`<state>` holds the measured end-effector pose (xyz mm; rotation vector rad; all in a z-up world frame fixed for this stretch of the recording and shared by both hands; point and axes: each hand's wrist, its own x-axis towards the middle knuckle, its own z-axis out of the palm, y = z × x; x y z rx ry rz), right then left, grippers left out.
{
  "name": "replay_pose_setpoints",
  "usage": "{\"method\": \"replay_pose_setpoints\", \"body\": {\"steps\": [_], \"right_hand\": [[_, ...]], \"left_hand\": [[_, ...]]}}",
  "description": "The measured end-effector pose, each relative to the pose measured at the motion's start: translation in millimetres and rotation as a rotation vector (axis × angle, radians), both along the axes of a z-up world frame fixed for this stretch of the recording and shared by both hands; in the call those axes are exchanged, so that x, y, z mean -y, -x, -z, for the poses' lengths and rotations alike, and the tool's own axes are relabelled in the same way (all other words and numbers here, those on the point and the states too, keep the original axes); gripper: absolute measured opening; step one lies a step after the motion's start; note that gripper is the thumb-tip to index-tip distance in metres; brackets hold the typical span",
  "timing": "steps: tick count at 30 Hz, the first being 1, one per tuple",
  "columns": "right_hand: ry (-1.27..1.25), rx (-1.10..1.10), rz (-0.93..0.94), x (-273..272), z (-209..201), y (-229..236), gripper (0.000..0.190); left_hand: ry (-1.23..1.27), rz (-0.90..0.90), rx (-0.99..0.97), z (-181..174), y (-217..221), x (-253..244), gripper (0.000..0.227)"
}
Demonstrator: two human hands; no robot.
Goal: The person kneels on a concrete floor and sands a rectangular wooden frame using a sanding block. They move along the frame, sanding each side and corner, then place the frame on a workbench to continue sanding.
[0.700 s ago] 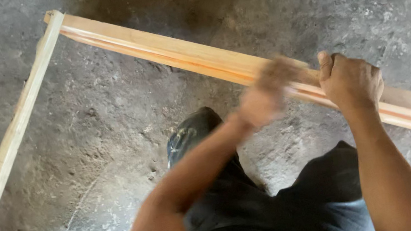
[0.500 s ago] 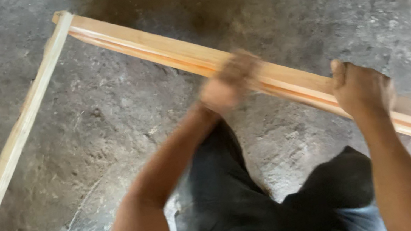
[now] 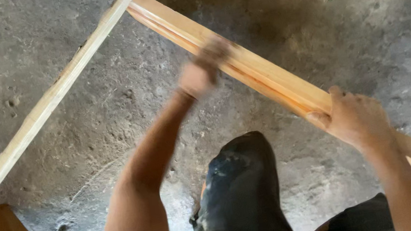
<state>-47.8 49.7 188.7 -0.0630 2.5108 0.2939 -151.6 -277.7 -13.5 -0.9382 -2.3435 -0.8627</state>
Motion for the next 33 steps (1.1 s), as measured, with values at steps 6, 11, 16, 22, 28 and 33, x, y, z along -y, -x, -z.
{"method": "replay_pose_setpoints", "body": {"steps": [6,11,16,22,28,33], "right_hand": [[0.014,-0.096,-0.034,8.5,-14.3,3.3,0.059],[0.025,-0.054,-0.038,1.7,-7.1,-7.3,0.056],[0.062,-0.144,-0.030,3.5,-7.0,-2.6,0.055],[0.032,-0.091,-0.010,6.1,-6.5,-2.6,0.058],[0.039,-0.148,-0.025,5.4,-7.0,-0.5,0.054],[-0.003,-0.096,-0.035,8.6,-9.5,4.4,0.056]], "left_hand": [[0.001,-0.413,0.054,-4.2,11.3,-15.0,0.032],[0.035,0.008,0.009,-20.5,-0.6,12.5,0.039],[0.077,-0.350,0.137,-16.0,41.4,55.6,0.028],[0.153,-0.085,-0.013,34.7,-18.0,-15.0,0.044],[0.250,-0.463,-0.117,15.5,92.5,97.4,0.023],[-0.207,-0.312,0.108,-42.5,15.7,-36.6,0.044]]}}
